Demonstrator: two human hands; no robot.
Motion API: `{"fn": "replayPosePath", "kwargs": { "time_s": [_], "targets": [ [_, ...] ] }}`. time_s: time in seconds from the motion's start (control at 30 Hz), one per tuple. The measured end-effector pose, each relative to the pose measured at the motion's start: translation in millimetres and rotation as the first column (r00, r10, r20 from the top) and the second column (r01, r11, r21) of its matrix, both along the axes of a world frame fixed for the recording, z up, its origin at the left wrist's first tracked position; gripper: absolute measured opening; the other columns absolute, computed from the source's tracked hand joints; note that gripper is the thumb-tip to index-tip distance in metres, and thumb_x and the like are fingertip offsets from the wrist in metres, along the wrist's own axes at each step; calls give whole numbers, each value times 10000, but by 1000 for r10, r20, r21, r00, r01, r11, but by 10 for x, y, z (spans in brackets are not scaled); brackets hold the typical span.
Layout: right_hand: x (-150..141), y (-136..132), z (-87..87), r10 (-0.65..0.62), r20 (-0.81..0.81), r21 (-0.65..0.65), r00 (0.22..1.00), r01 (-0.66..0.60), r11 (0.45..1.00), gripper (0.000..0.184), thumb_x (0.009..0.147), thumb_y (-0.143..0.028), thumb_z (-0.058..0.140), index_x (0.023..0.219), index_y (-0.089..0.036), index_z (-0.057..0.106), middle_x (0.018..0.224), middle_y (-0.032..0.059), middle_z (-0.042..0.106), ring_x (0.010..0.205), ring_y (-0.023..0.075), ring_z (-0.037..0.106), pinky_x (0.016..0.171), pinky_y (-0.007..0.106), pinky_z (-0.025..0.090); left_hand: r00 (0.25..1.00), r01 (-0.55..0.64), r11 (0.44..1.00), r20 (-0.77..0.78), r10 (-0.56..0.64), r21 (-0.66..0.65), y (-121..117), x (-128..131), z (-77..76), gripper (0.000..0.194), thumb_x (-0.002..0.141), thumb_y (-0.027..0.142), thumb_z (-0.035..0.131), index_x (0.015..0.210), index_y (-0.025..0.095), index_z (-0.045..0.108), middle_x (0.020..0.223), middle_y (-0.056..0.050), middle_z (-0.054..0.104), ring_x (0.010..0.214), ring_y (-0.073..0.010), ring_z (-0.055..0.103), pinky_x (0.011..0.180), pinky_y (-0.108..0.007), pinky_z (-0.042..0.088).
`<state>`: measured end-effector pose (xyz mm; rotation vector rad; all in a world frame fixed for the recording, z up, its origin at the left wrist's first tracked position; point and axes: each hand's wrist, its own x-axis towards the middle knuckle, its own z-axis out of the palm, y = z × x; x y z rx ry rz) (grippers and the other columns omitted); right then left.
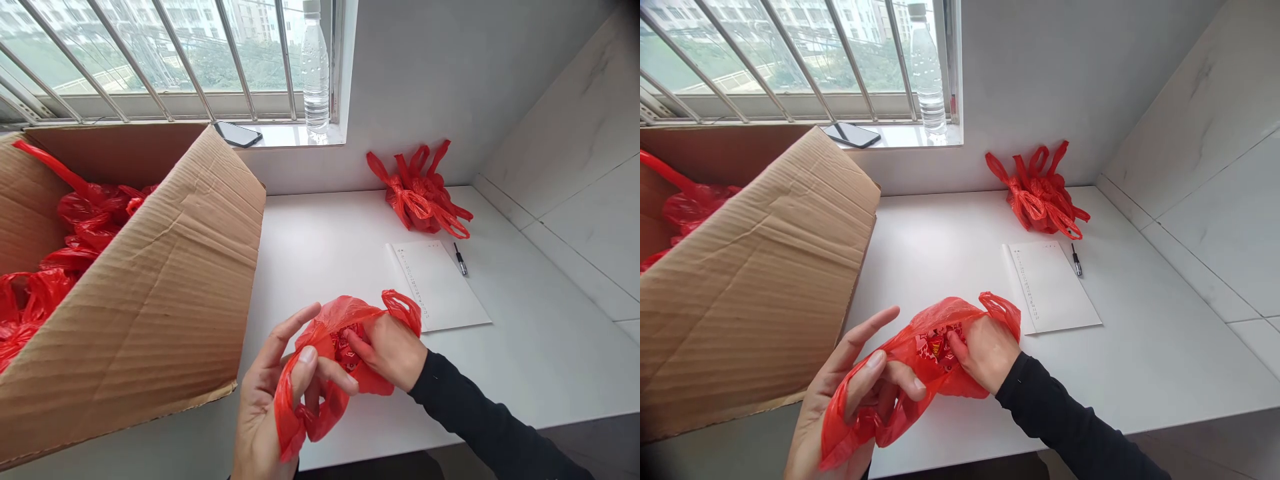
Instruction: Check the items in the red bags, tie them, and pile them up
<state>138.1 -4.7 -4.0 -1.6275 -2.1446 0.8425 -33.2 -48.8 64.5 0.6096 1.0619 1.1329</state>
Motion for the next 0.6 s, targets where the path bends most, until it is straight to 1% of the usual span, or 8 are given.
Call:
{"fn": "replayPosePath", "kwargs": {
  "time_s": [0.07, 0.17, 0.2, 0.3, 0.37, 0.47, 0.53, 0.6],
  "targets": [
    [9, -16, 20, -15, 13, -3, 1000, 15, 1000, 315, 991, -292, 416, 757, -197, 603, 625, -13, 617, 557, 143, 570, 606, 307, 445, 1000, 18, 1000, -6, -18, 17, 12, -40, -24, 559, 857, 396, 708, 1361, 232, 532, 620, -33, 683, 380, -70, 424, 414, -179, 347],
    [36, -93, 70, -54, 46, 3, 997, 54, 999, 291, 980, -259, 423, 736, -202, 571, 593, -16, 585, 516, 144, 553, 528, 297, 413, 999, 34, 998, -19, -33, 44, 23, -122, -67, 581, 873, 411, 686, 1393, 232, 498, 635, -38, 692, 393, -85, 451, 411, -187, 370],
    [49, -125, 93, -63, 51, 26, 997, 62, 998, 261, 976, -237, 426, 772, -204, 585, 626, -11, 605, 543, 150, 578, 532, 293, 427, 999, 34, 998, -26, -32, 49, 24, -146, -77, 577, 877, 411, 680, 1394, 232, 496, 639, -39, 696, 396, -86, 457, 420, -190, 386],
    [94, -216, 165, -69, 72, 109, 995, 61, 992, 209, 970, -199, 437, 946, -224, 643, 807, 19, 685, 711, 180, 670, 624, 302, 512, 998, 43, 997, -47, -40, 67, 21, -188, -94, 565, 885, 410, 665, 1394, 238, 492, 649, -45, 710, 393, -85, 469, 442, -198, 417],
    [121, -264, 206, -57, 120, 102, 991, 44, 994, 225, 965, -188, 447, 1033, -241, 655, 888, 36, 706, 777, 201, 695, 643, 317, 542, 997, 54, 996, -58, -50, 72, 20, -194, -98, 566, 889, 415, 658, 1399, 242, 483, 655, -47, 715, 390, -89, 477, 440, -198, 417],
    [152, -326, 270, -14, 190, 81, 982, -1, 997, 240, 968, -193, 436, 1054, -235, 656, 896, 50, 713, 773, 225, 706, 652, 358, 571, 996, 49, 997, -77, -45, 57, 21, -186, -86, 562, 881, 420, 667, 1384, 236, 495, 655, -45, 711, 398, -96, 485, 432, -197, 415],
    [181, -367, 340, -1, 196, 156, 981, -30, 987, 253, 982, -215, 405, 1045, -227, 650, 934, 68, 720, 798, 250, 711, 697, 412, 585, 996, 43, 998, -74, -39, 49, 18, -177, -61, 537, 865, 426, 685, 1339, 225, 532, 661, -49, 711, 406, -98, 481, 425, -197, 413],
    [231, -399, 436, -7, 125, 269, 992, -28, 963, 272, 1003, -232, 372, 1060, -228, 638, 1016, 76, 725, 880, 264, 713, 764, 439, 587, 998, 30, 999, -65, -28, 32, 6, -169, -26, 485, 853, 432, 698, 1269, 214, 575, 658, -52, 708, 409, -93, 474, 419, -188, 400]
  ]
}}
